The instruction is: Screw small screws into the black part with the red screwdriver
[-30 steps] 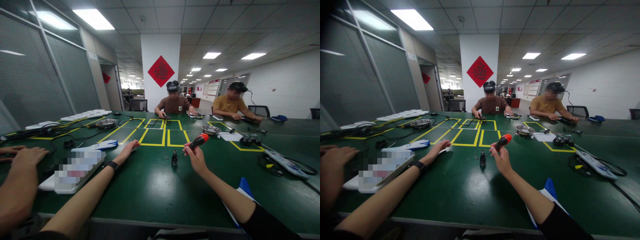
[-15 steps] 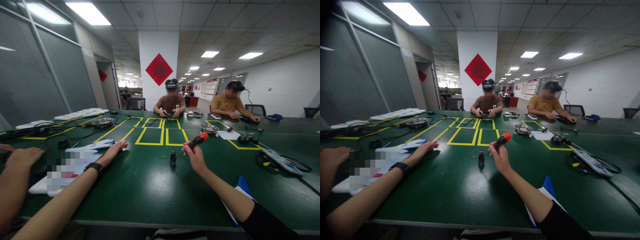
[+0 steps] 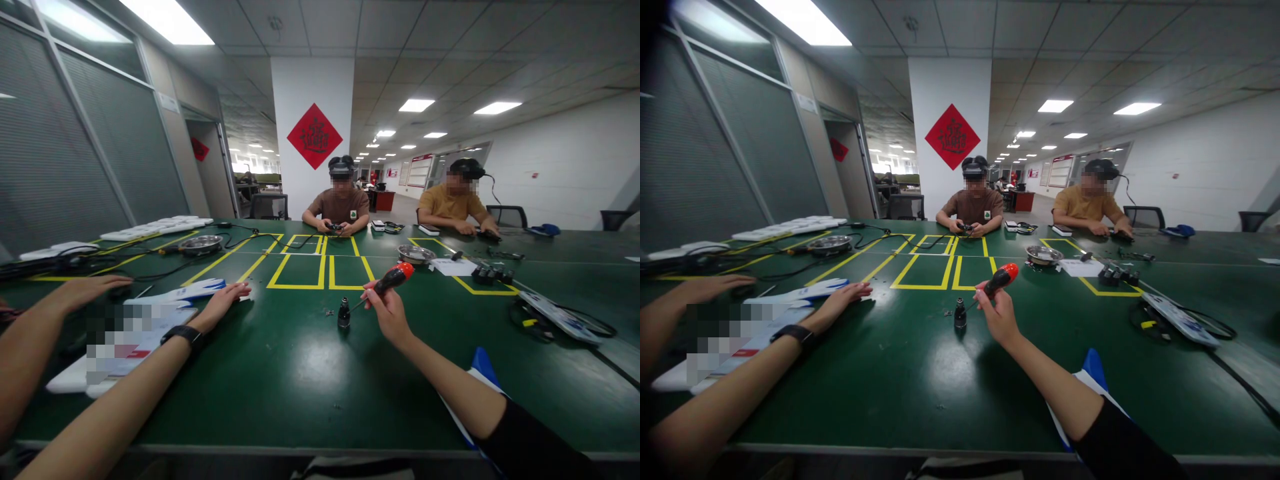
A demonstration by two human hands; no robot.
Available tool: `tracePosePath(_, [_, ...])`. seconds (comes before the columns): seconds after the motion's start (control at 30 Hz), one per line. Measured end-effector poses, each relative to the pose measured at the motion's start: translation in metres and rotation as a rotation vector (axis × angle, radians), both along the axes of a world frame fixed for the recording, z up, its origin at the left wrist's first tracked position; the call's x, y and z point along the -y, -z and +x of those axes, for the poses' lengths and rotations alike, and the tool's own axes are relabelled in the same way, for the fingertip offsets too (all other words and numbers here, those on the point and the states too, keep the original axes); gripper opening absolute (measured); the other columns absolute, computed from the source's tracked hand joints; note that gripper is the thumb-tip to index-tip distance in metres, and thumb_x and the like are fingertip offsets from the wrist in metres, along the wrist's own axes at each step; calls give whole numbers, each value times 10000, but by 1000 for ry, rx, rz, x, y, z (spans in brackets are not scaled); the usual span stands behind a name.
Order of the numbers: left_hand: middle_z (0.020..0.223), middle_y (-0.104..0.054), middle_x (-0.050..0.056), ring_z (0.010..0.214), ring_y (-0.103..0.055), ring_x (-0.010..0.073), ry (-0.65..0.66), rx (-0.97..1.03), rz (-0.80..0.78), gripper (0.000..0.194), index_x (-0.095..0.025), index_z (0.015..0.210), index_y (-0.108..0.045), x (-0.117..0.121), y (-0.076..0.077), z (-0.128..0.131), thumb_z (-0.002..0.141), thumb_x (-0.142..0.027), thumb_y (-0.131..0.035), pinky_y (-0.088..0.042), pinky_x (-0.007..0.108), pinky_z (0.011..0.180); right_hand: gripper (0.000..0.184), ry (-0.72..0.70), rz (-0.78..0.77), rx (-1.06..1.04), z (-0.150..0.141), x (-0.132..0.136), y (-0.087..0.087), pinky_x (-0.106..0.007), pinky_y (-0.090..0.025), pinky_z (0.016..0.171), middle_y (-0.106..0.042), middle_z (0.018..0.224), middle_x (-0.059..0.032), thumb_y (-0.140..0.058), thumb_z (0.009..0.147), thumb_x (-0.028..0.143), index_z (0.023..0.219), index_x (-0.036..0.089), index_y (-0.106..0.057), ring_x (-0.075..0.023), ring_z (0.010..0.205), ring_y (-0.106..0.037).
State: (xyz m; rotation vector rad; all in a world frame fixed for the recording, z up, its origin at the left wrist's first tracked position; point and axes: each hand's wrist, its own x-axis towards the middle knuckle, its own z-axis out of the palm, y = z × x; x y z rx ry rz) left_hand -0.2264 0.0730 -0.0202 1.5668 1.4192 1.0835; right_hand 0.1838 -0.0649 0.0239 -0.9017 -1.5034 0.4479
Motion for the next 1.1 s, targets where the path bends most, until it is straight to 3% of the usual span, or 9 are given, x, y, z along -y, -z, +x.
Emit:
tracePosePath(0.17, [1120,-652,97,1073,-581,253,27,11,49,543,-160,1136,-576,6,-3,27,758,-545,-516,-403,378,965,197,4,2,16,1,-1,1,-283,-472,620,-622,771,-24,-494,865,346,944,179,-565,-135,597,-569])
tracePosePath(0.3, [1017,-674,102,999,-601,245,49,59,224,450,-130,1045,-606,30,-15,99,796,-482,-477,-417,370,937,207,-6,3,10,1,0,0,-280,-478,613,-628,776,-28,-496,864,354,941,174,-564,-135,597,-576])
tracePosePath(0.43, [1072,-611,100,1033,-553,241,-33,-35,570,369,-173,1060,-567,72,-23,184,874,-430,-380,-406,378,936,213,-26,-14,-16,-1,2,-1,-283,-489,598,-649,774,-33,-484,869,365,939,175,-548,-131,560,-581])
tracePosePath(0.53, [1146,-553,114,1102,-498,251,194,-180,715,416,-172,1158,-507,92,-22,223,817,-409,-521,-365,391,985,210,-46,-20,-36,-3,2,-1,-282,-493,584,-658,767,-32,-480,870,370,948,181,-532,-132,543,-587])
tracePosePath(0.67, [1243,-501,121,1139,-471,275,524,-245,685,754,-190,1298,-392,92,-17,235,651,-399,-719,-362,403,991,205,-57,-23,-36,-3,1,1,-281,-500,580,-655,768,-28,-477,871,374,951,191,-524,-134,548,-596])
tracePosePath(0.73, [1160,-563,99,1044,-531,254,604,-246,586,689,-202,1270,-427,88,-14,233,669,-380,-712,-406,381,929,206,-64,-19,-35,-4,1,1,-288,-509,594,-654,771,-29,-475,872,375,946,190,-524,-137,559,-605])
tracePosePath(0.87, [950,-633,49,840,-577,187,606,-240,482,350,-176,1062,-567,82,-10,228,774,-369,-614,-447,300,775,205,-63,-9,-26,-5,2,1,-295,-517,613,-656,771,-30,-470,874,370,944,187,-528,-143,582,-623])
tracePosePath(1.1, [929,-658,40,845,-593,183,599,-154,435,390,-153,1032,-614,78,-6,230,716,-371,-684,-448,288,773,186,-39,17,55,-4,7,1,-304,-504,653,-662,747,-28,-472,876,340,946,185,-546,-147,597,-624])
